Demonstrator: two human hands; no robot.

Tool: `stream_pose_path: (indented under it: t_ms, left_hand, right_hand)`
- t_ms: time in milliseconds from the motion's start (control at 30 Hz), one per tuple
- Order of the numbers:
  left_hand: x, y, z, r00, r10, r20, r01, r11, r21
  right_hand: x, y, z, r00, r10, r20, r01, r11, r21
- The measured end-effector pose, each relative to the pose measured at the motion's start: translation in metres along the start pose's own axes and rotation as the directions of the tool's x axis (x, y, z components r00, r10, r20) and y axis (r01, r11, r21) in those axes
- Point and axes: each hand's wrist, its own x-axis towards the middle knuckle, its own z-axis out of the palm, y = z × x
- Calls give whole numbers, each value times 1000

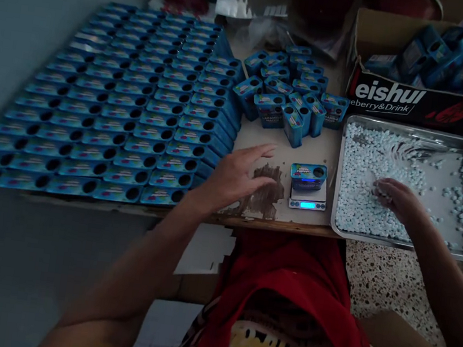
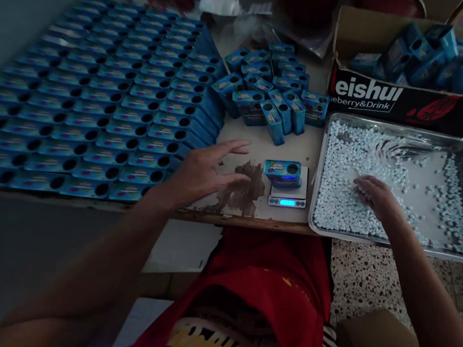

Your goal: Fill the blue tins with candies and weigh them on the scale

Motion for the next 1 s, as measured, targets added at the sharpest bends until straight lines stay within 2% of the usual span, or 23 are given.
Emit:
stream_pose_path:
  t_ms: [100, 167, 233, 333, 400, 433, 467, 533, 600, 667, 733, 767, 867, 933, 1000]
  left_hand:
    - [3, 3, 22, 999, -44, 5, 44, 992, -114]
    - [4, 6, 42, 997, -74, -2, 72, 982, -175]
    - [5, 13, 60, 994, -110, -15, 105, 973, -206]
    - [12, 31, 72, 991, -134, -16, 130, 976, -173]
    - [22, 43, 64, 999, -43, 20, 46, 985, -165]
    - [29, 47, 53, 999, 22, 27, -17, 986, -165]
    - [39, 48, 38, 997, 82, 16, -78, 985, -152]
    - [65, 41, -5, 989, 128, -73, -132, 990, -56]
    - [104, 18, -58, 971, 86, -222, -63, 992, 108]
    - [156, -18, -108, 937, 28, -349, 53, 974, 222]
    - [214, -63, -144, 922, 18, -386, 93, 959, 267]
    - [242, -87, -154, 923, 17, -386, 94, 959, 267]
    - [305, -147, -163, 923, -22, -385, 105, 975, 196]
    - [324, -175, -158, 953, -46, -299, 117, 967, 225]
    - [328, -196, -153, 980, -57, -193, 113, 949, 293]
  right_hand:
    - [-3, -3, 1, 996, 33, 83, -28, 997, -68]
    - [-2, -9, 1, 997, -19, 70, 34, 976, -216]
    - [0, -16, 0, 991, -118, 62, 133, 898, -420]
    - [4, -20, -2, 943, -283, 173, 327, 700, -634]
    - [8, -19, -3, 903, -367, 223, 408, 567, -716]
    - [12, -19, -2, 888, -407, 215, 419, 520, -744]
    - [15, -19, 0, 876, -442, 192, 419, 502, -757]
    - [21, -26, 8, 866, -483, 126, 417, 560, -716]
    - [27, -42, 23, 869, -490, 67, 427, 676, -600]
    - [32, -65, 44, 862, -504, 43, 461, 748, -477]
    - [41, -93, 69, 826, -562, 49, 531, 745, -405]
    - [47, -109, 81, 800, -596, 65, 570, 721, -393]
    - [75, -157, 117, 713, -688, 133, 672, 617, -411]
    - [104, -191, 140, 648, -737, 190, 731, 533, -427]
    - [142, -224, 164, 598, -765, 239, 766, 458, -452]
